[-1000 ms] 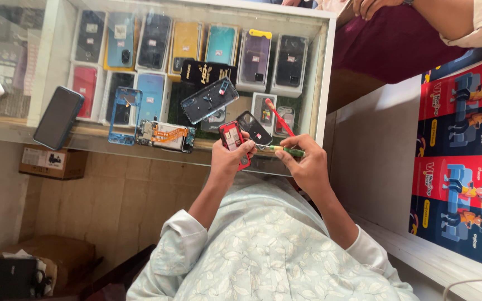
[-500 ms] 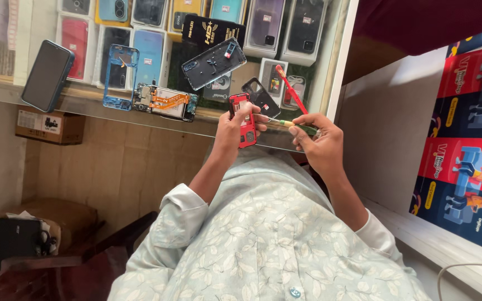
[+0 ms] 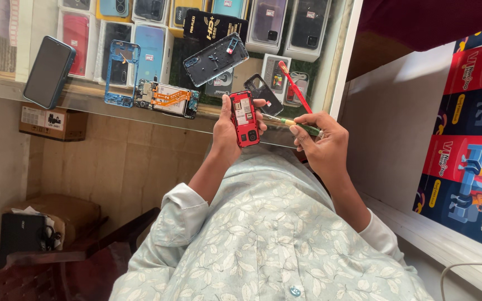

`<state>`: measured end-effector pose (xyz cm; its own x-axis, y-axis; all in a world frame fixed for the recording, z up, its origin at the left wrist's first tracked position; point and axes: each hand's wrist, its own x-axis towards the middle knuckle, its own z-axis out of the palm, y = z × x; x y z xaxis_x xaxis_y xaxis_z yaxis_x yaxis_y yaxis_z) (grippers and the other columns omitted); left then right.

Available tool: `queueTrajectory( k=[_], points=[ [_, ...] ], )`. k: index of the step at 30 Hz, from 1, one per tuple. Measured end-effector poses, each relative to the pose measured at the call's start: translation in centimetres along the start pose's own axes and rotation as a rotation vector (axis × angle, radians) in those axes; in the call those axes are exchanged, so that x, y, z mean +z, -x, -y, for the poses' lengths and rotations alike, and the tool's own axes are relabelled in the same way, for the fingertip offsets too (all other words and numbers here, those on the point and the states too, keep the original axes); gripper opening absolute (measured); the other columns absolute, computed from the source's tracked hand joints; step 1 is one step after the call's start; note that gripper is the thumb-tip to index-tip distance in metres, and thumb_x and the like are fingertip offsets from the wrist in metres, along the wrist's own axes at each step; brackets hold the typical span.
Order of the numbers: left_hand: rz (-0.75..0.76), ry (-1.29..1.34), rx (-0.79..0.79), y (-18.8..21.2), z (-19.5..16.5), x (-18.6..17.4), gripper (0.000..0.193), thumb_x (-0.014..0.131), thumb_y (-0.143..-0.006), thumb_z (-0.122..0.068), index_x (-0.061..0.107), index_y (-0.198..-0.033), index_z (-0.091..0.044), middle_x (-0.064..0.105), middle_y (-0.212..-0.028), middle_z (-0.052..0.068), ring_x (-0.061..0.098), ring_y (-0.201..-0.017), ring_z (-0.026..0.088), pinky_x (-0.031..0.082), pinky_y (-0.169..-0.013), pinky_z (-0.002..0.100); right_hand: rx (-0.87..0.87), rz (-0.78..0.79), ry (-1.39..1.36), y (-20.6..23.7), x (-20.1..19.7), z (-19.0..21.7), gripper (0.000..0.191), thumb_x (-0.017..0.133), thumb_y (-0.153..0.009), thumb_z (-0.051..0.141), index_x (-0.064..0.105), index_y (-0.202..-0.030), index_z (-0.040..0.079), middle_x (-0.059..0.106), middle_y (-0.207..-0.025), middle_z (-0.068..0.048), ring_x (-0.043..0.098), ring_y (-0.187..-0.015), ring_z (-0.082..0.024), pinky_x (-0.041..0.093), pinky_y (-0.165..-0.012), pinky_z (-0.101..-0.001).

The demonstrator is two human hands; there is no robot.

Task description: The person uses a screwdriver to remove screws from the back of a red mobile phone, then removes the back cover. They handle a black feature phone, pressing buttons and inspecting it. The person reattaches the back cover to the red phone and continues to inspect both devices.

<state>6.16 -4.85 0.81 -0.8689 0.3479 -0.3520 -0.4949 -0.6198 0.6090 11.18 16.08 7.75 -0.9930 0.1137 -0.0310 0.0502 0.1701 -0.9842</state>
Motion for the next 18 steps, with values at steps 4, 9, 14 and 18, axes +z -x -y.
queueTrajectory(
  k=[4,9,14,18],
  points=[
    [0.042,0.069,-0.006,0.4,-0.3,0.4,0.082,0.025,-0.107,-0.063,0.062,-0.136,0.004,0.067,-0.094,0.007,0.068,-0.082,0.02,0.058,-0.077,0.034,0.022,0.009,0.018,0.1,0.2,0.5,0.013,0.077,-0.093,0.005,0.071,-0.102,-0.003,0.067,-0.092,-0.005,0.067,-0.068,-0.006,0.055,-0.053,-0.0208],
    [0.057,0.105,0.029,0.5,-0.1,0.4,0.081,0.026,-0.107,-0.063,0.061,-0.136,0.004,0.068,-0.095,0.008,0.068,-0.085,0.021,0.058,-0.079,0.035,0.024,-0.002,0.023,0.5,0.1,1.3,0.013,0.077,-0.095,0.006,0.071,-0.102,-0.003,0.067,-0.091,-0.006,0.066,-0.066,-0.006,0.054,-0.053,-0.021],
    [0.002,0.143,0.062,0.0,0.5,-0.1,0.084,0.028,-0.104,-0.07,0.065,-0.118,0.004,0.068,-0.089,0.012,0.07,-0.081,0.023,0.059,-0.077,0.038,0.042,0.022,0.036,0.9,0.2,2.0,0.014,0.077,-0.093,0.006,0.069,-0.101,-0.003,0.069,-0.091,-0.006,0.066,-0.064,-0.006,0.054,-0.052,-0.0212],
    [-0.117,0.09,0.027,-0.3,1.1,-0.5,0.082,0.03,-0.099,-0.074,0.064,-0.104,0.0,0.068,-0.082,0.012,0.07,-0.071,0.024,0.061,-0.07,0.04,-0.012,0.059,0.136,1.0,0.6,2.3,0.013,0.077,-0.094,0.006,0.07,-0.1,-0.003,0.07,-0.093,-0.006,0.069,-0.067,-0.007,0.058,-0.055,-0.0219]
  ],
)
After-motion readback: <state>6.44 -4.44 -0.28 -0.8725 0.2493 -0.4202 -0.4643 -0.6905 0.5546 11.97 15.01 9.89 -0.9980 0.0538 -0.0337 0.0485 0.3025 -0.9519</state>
